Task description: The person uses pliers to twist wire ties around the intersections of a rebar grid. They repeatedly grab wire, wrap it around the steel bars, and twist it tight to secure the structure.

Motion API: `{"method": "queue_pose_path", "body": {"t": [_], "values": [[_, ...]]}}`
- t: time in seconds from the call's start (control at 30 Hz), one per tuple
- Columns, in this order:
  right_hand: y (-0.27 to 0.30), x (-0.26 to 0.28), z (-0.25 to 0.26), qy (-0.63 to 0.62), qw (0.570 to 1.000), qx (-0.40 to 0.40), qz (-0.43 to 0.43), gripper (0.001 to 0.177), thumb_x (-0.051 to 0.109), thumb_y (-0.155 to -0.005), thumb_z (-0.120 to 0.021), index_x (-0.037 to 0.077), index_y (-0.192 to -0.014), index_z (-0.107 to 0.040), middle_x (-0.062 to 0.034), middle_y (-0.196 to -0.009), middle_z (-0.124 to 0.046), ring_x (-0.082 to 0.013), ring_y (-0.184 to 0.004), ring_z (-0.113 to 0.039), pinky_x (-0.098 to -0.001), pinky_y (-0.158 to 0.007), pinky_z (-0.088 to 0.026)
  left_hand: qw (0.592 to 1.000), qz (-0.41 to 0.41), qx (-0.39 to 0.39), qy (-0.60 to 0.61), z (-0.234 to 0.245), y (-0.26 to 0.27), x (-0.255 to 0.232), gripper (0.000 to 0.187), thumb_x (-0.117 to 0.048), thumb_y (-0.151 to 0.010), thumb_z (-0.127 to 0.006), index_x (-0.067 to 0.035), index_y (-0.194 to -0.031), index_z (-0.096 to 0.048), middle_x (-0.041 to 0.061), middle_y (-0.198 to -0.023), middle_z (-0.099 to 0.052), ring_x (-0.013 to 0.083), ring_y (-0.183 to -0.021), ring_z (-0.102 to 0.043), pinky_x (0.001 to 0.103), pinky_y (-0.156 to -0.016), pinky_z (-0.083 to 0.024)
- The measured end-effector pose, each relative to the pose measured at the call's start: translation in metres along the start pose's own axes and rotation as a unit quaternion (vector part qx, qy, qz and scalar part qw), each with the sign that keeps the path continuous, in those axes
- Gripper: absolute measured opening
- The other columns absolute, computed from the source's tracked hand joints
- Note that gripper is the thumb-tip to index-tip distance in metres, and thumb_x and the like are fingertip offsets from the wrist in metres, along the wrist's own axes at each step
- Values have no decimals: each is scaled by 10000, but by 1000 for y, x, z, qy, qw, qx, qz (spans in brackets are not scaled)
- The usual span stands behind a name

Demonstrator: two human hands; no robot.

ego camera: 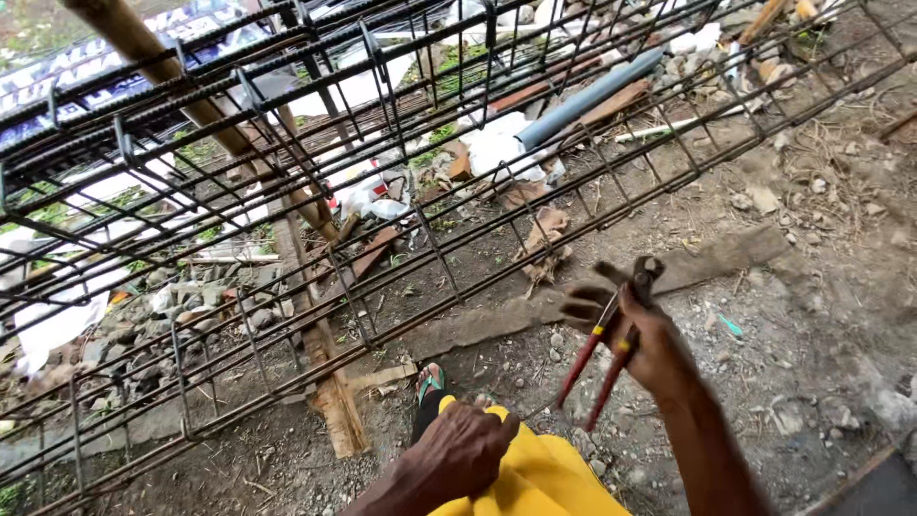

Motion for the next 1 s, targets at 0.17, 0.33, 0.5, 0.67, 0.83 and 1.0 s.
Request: {"method": "queue_pose_path", "body": {"t": [0.17, 0.33, 0.5, 0.67, 0.83, 1.0], "values": [[31, 54, -22, -22, 994, 93, 46, 556, 273, -997, -469, 93, -1518, -403, -341, -1362, -531, -527, -1249, -516, -612, -1000, -439, 993, -27, -106, -35, 30, -4, 6, 272, 58, -865, -553, -11, -1127, -574, 20, -560, -467, 185, -406, -398, 376, -349, -332], [42, 32, -36, 84, 993, 80, -22, 542, 356, -959, -440, 70, -1404, -559, -278, -1140, -709, -494, -1102, -680, -664, -999, -505, 981, -85, -174, -29, 75, -16, -5, 220, 88, -922, -463, -113, -833, -465, -52, -550, -244, 115, -469, -183, 307, -424, -180], [47, 18, -75, 404, 888, 210, 62, 423, 315, -984, -414, 98, -1274, -633, -85, -1640, -371, -255, -1404, -521, -600, -1206, -242, 992, -92, -83, -16, 41, -14, -3, 313, 115, -911, -440, -154, -756, -402, -80, -577, -208, 99, -485, -167, 294, -420, -244], [43, 82, -31, 31, 986, 125, 110, 584, 354, -978, -495, 5, -1444, -452, -305, -1253, -645, -473, -1204, -614, -607, -1104, -435, 992, -6, -128, -21, 69, 10, 23, 320, 70, -968, -421, -45, -1223, -577, -11, -524, -407, 114, -389, -306, 279, -342, -287], [75, 145, -4, -136, 947, 8, 292, 387, 250, -1083, -423, -1, -1295, -627, -185, -1044, -709, -370, -1044, -676, -564, -990, -547, 986, 5, -157, -58, 56, 30, 29, 342, 84, -828, -541, -34, -1149, -533, -4, -491, -346, 174, -388, -293, 363, -363, -284], [36, 77, 88, 392, 909, -118, 75, 257, 73, -770, -656, -42, -987, -734, -200, -880, -718, -416, -476, -691, -345, -193, -289, 931, 157, -306, 118, 76, 48, 62, 215, -194, -946, -593, -146, -1044, -778, 20, -529, -678, 103, -346, -558, 293, -321, -439]]}}
Point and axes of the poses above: each hand's wrist, its own y-axis away from the middle knuckle, its own z-axis out of the back of the hand, x = y × z, the point moved 10 cm from there along -y, towards the middle knuckle
